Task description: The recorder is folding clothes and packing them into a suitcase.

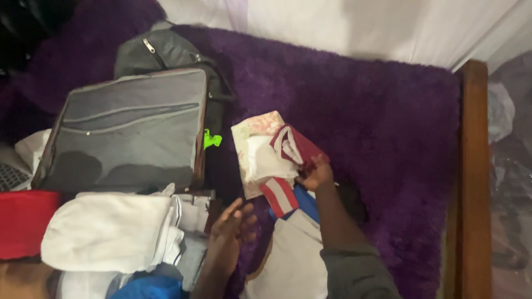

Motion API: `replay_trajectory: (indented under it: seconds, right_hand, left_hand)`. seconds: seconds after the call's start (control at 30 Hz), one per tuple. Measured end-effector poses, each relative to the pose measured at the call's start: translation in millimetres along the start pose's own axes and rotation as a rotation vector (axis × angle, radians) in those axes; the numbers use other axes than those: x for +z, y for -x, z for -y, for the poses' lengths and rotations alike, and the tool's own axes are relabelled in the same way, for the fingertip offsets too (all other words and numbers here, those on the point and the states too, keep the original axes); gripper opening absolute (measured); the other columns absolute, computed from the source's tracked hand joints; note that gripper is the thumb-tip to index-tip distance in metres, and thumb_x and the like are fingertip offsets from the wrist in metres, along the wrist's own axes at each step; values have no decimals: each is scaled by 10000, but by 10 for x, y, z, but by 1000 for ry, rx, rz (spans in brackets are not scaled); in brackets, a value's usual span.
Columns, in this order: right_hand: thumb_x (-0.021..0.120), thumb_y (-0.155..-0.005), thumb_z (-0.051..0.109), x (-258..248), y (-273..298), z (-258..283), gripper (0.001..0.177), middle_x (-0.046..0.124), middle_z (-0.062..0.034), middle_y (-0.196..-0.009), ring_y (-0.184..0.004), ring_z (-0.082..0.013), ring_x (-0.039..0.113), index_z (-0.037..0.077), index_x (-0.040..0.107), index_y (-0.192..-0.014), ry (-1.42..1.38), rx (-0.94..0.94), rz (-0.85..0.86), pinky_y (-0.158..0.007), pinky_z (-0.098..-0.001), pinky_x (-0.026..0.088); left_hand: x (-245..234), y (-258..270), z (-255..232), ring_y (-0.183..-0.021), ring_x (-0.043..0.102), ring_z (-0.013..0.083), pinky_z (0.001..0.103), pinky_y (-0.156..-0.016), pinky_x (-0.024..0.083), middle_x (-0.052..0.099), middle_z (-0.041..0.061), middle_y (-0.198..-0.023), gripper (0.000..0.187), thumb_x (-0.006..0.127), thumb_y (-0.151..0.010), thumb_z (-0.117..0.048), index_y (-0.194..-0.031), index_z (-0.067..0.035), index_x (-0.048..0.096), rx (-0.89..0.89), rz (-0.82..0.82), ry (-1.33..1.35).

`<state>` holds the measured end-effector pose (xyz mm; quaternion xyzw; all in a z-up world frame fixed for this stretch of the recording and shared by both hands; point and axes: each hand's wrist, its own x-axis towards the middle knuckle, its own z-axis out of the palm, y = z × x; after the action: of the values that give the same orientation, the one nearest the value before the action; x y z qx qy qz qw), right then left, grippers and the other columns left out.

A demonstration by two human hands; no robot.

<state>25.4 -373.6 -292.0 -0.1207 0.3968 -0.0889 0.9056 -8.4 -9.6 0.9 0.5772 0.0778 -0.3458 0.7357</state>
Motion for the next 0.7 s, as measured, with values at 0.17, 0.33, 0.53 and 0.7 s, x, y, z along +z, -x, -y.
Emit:
replay_trajectory:
  seconds: [0.17,0.33,0.53,0.7]
  right_hand:
    - [766,-951,343,-19,144,138,221,666,20,-1006,-1065,-185,583,201,681,-1098,9,-295,-191,-1026,-517,353]
    - [769,-882,111,489,1444,461,207,693,-97,-975,-831,-252,685,16,699,-1052,-35,-600,-364,-760,-445,545]
    - [696,-849,-25,188,2395,533,404,701,-131,-1122,-1048,-320,716,18,600,-1239,-255,-579,133,-954,-475,610]
    - [662,-845,134,849,3395,80,430,689,-110,-1212,-1156,-331,648,99,599,-1269,-114,-274,-55,-980,-569,534]
  left_hand:
    - [84,103,-183,-1149,661,215,408,-808,549,608,46,-1442,659,600,-913,-353,-1504,-128,413,18,-60,31]
    - [-99,170,-69,-1116,666,238,402,-812,554,646,99,-1396,567,605,-947,-300,-1450,-63,491,30,-61,69]
    - [-309,473,76,-1058,682,217,368,-819,557,703,114,-1280,477,599,-965,-260,-1395,-62,542,-25,-48,-6]
    - [-77,452,257,-1117,656,238,371,-875,532,693,124,-1296,585,733,-874,-239,-1392,-27,564,32,39,-223]
